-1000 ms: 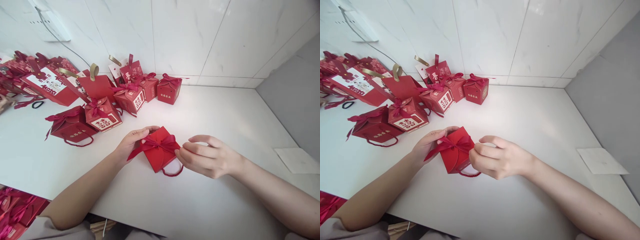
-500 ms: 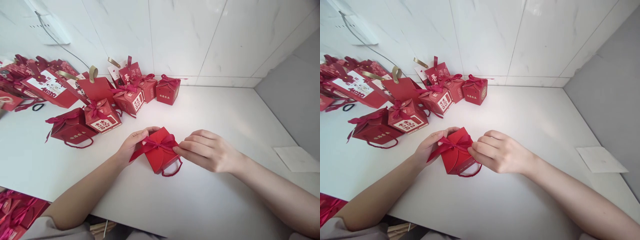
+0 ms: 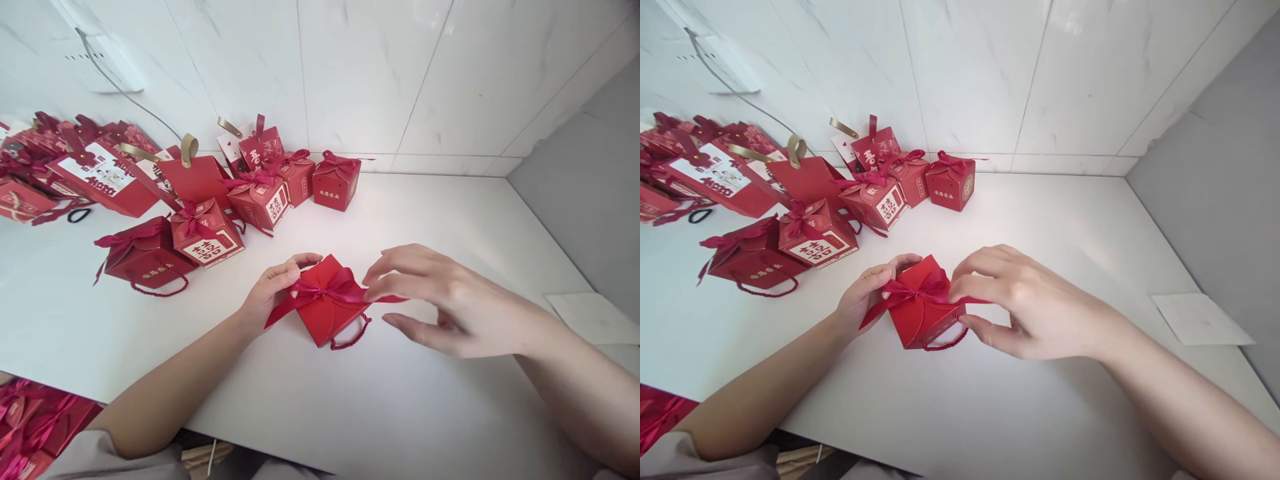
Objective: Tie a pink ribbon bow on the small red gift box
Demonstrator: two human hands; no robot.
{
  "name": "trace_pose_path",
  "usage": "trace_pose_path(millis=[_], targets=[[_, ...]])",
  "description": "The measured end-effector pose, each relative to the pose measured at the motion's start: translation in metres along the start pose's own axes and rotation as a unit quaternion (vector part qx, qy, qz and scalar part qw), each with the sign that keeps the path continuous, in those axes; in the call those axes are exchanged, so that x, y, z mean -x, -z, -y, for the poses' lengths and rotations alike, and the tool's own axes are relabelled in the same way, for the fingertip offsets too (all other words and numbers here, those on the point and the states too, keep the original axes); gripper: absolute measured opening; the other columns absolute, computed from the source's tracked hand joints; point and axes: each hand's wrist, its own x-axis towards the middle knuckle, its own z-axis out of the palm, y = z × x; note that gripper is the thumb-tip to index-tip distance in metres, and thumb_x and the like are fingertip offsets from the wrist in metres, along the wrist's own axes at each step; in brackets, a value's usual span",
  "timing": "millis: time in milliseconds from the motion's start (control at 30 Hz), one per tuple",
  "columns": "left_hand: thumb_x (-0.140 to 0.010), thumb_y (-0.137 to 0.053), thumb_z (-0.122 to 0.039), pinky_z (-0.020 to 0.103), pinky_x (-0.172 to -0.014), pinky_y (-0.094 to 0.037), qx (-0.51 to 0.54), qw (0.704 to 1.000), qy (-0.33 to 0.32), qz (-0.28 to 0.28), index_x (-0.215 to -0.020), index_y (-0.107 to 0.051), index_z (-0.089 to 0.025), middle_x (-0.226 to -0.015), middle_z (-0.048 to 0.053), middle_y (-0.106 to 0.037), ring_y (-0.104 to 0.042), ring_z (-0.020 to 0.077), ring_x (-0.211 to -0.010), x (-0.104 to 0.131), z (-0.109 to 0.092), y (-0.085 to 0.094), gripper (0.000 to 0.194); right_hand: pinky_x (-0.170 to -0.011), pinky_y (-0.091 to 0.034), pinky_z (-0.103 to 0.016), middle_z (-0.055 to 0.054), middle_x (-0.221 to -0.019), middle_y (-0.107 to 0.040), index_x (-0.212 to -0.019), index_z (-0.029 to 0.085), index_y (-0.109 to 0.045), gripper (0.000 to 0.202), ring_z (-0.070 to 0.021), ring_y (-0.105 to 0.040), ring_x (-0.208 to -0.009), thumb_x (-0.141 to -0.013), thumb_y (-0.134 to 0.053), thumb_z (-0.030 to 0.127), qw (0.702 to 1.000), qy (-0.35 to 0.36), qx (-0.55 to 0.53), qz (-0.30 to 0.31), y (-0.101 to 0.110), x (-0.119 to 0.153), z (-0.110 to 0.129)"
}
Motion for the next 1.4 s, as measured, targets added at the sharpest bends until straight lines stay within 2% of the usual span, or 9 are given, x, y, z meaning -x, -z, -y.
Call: trace_pose_path(millis=[67, 167, 500, 600, 667, 767, 900, 1200, 1400], targets=[[-0.088, -0.058, -0.034, 0.034, -0.085, -0.054, -0.005, 1.000, 0.007, 0.009, -0.075, -0.072, -0.013, -0.136, 0.009, -0.046, -0.058, 0.0236, -0.101, 0.000, 0.000, 0.000, 0.028, -0.086, -0.051, -0.036, -0.008, -0.111, -0.062, -0.105, 0.023, -0.059, 0.013, -0.0208, -0.059, -0.101, -0.095, -0.050, 0.022, 0.994, -0.069, -0.078, -0.011, -0.001, 0.000, 0.000], [-0.087, -0.059, -0.033, 0.031, -0.084, -0.053, 0.000, 1.000, 0.001, 0.026, -0.067, -0.067, -0.012, -0.129, 0.009, -0.048, -0.057, 0.0229, -0.103, -0.001, 0.000, 0.000, 0.031, -0.087, -0.050, -0.036, -0.007, -0.113, -0.061, -0.100, 0.025, -0.058, 0.009, -0.0206, -0.058, -0.104, -0.097, -0.049, 0.026, 0.978, -0.155, -0.137, -0.026, -0.013, -0.004, -0.003], [-0.087, -0.060, -0.030, 0.037, -0.084, -0.050, -0.049, 0.997, -0.018, 0.062, -0.061, -0.058, -0.013, -0.131, 0.008, -0.046, -0.057, 0.0264, -0.107, -0.001, 0.003, 0.010, 0.031, -0.095, -0.047, -0.037, -0.004, -0.137, -0.051, -0.080, 0.023, -0.064, 0.017, -0.0234, -0.051, -0.125, -0.086, -0.066, 0.038, 0.914, -0.257, -0.315, 0.001, -0.027, -0.010, -0.006], [-0.088, -0.061, -0.033, 0.040, -0.091, -0.045, -0.177, 0.980, -0.082, 0.044, -0.063, -0.062, -0.015, -0.130, 0.008, -0.049, -0.053, 0.0272, -0.111, 0.001, 0.000, 0.014, 0.031, -0.085, -0.049, -0.033, -0.004, -0.124, -0.059, -0.080, 0.023, -0.061, 0.017, -0.0206, -0.058, -0.109, -0.087, -0.065, 0.038, 0.922, -0.257, -0.285, -0.051, -0.026, -0.008, -0.005], [-0.087, -0.063, -0.034, 0.040, -0.097, -0.038, -0.298, 0.942, -0.151, 0.023, -0.064, -0.066, -0.018, -0.129, 0.008, -0.053, -0.047, 0.0271, -0.117, 0.002, -0.004, 0.015, 0.028, -0.072, -0.048, -0.029, -0.003, -0.099, -0.065, -0.083, 0.023, -0.058, 0.017, -0.0165, -0.060, -0.087, -0.090, -0.061, 0.039, 0.924, -0.261, -0.269, -0.075, -0.025, -0.007, -0.003], [-0.085, -0.065, -0.036, 0.040, -0.101, -0.033, -0.381, 0.903, -0.196, 0.029, -0.063, -0.069, -0.020, -0.128, 0.007, -0.057, -0.043, 0.0280, -0.124, 0.004, -0.008, 0.015, 0.027, -0.056, -0.041, -0.025, 0.002, -0.072, -0.058, -0.087, 0.023, -0.052, 0.022, -0.0117, -0.050, -0.062, -0.094, -0.055, 0.044, 0.897, -0.290, -0.330, -0.054, -0.023, -0.007, 0.003], [-0.085, -0.063, -0.041, 0.042, -0.104, -0.034, -0.339, 0.925, -0.159, 0.071, -0.061, -0.068, -0.020, -0.128, 0.009, -0.057, -0.045, 0.0304, -0.125, 0.004, -0.008, 0.010, 0.032, -0.047, -0.031, -0.023, 0.003, -0.070, -0.056, -0.088, 0.022, -0.049, 0.028, -0.0091, -0.041, -0.053, -0.096, -0.049, 0.049, 0.859, -0.310, -0.405, -0.044, -0.022, -0.008, 0.005], [-0.085, -0.062, -0.034, 0.033, -0.075, -0.047, -0.119, 0.989, -0.046, 0.080, -0.060, -0.053, -0.013, -0.130, 0.011, -0.047, -0.060, 0.0206, -0.088, 0.003, 0.000, 0.006, 0.034, -0.056, -0.036, -0.024, 0.003, -0.071, -0.049, -0.090, 0.022, -0.051, 0.006, -0.0108, -0.041, -0.062, -0.095, -0.052, 0.026, 0.895, -0.238, -0.375, -0.032, -0.030, -0.007, 0.004], [-0.083, -0.063, -0.025, 0.026, -0.074, -0.047, -0.035, 0.999, -0.016, -0.016, -0.054, -0.043, -0.012, -0.129, 0.006, -0.050, -0.056, 0.0155, -0.088, 0.001, 0.008, 0.000, 0.038, -0.056, -0.037, -0.023, 0.004, -0.074, -0.049, -0.089, 0.024, -0.044, 0.009, -0.0103, -0.042, -0.062, -0.094, -0.051, 0.020, 0.914, -0.224, -0.337, -0.019, -0.030, -0.007, 0.010]])
